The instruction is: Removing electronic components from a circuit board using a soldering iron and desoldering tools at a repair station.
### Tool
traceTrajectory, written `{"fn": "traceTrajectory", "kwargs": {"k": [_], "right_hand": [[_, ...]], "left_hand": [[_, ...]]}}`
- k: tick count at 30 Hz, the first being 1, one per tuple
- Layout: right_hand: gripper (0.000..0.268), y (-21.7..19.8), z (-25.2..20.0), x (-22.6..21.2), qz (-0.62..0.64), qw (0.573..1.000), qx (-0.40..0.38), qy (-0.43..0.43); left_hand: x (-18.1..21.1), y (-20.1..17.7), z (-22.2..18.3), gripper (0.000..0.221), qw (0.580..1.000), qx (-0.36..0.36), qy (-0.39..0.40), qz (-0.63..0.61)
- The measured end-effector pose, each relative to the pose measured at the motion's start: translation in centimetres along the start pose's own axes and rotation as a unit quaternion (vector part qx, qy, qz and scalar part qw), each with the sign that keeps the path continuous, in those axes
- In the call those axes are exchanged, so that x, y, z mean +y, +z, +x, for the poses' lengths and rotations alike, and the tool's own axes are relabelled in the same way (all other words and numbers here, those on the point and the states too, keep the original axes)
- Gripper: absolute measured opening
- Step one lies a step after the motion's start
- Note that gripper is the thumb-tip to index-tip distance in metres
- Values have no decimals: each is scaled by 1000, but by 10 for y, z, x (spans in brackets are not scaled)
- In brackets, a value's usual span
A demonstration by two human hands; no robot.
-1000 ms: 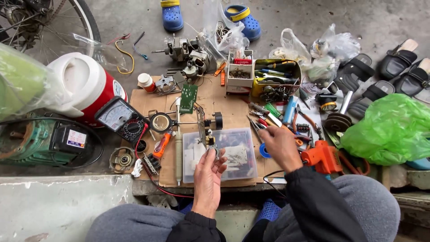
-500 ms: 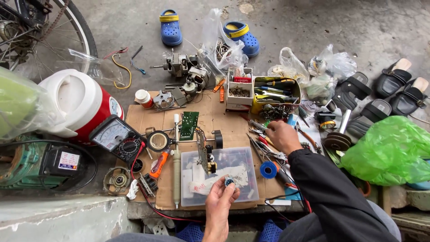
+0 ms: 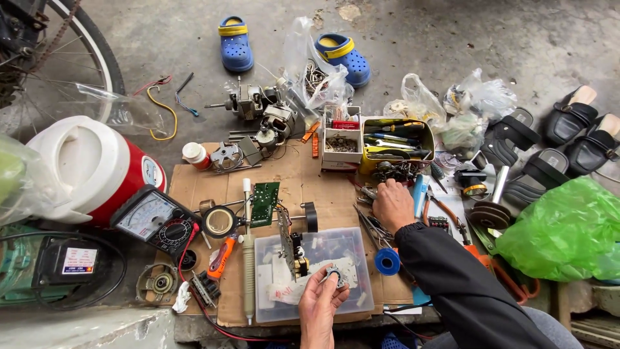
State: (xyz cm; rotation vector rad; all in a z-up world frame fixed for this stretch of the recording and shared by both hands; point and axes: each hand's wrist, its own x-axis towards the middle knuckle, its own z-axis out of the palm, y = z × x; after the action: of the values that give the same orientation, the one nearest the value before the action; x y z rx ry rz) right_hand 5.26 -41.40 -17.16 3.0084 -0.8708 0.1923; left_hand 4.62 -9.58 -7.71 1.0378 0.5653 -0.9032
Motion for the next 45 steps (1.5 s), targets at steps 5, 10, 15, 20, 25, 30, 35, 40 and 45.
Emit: {"fn": "traceTrajectory", "kwargs": {"k": [5, 10, 15, 20, 25, 30, 35, 40, 45], "right_hand": [[24, -81, -27, -24, 151, 975, -94, 131], [30, -147, -82, -48, 358, 902, -111, 213], [27, -169, -75, -19, 163, 965, -134, 155], [24, -175, -12, 40, 71, 991, -52, 105], [17, -175, 62, 78, 42, 998, -21, 51], [36, -159, 106, 97, 87, 995, -46, 26], [43, -162, 115, 111, 125, 991, -33, 44], [44, -185, 88, 141, 128, 985, -84, 79], [39, -246, 28, 146, 167, 962, -111, 183]], "left_hand": [[5, 9, -3, 41, 1000, 13, 11, -11], [-3, 11, -5, 40, 999, -7, 33, -17], [-11, 4, -4, 41, 999, 15, 43, 16], [-26, -25, 24, 48, 998, 13, 63, -15], [-39, -48, 54, 54, 998, 13, 63, -9], [-43, -47, 64, 49, 1000, 6, 14, -27], [-63, -61, 93, 42, 998, 24, 27, -43], [-48, -41, 74, 43, 998, 44, 16, -50], [-27, -5, 39, 38, 998, 46, 37, -4]]}}
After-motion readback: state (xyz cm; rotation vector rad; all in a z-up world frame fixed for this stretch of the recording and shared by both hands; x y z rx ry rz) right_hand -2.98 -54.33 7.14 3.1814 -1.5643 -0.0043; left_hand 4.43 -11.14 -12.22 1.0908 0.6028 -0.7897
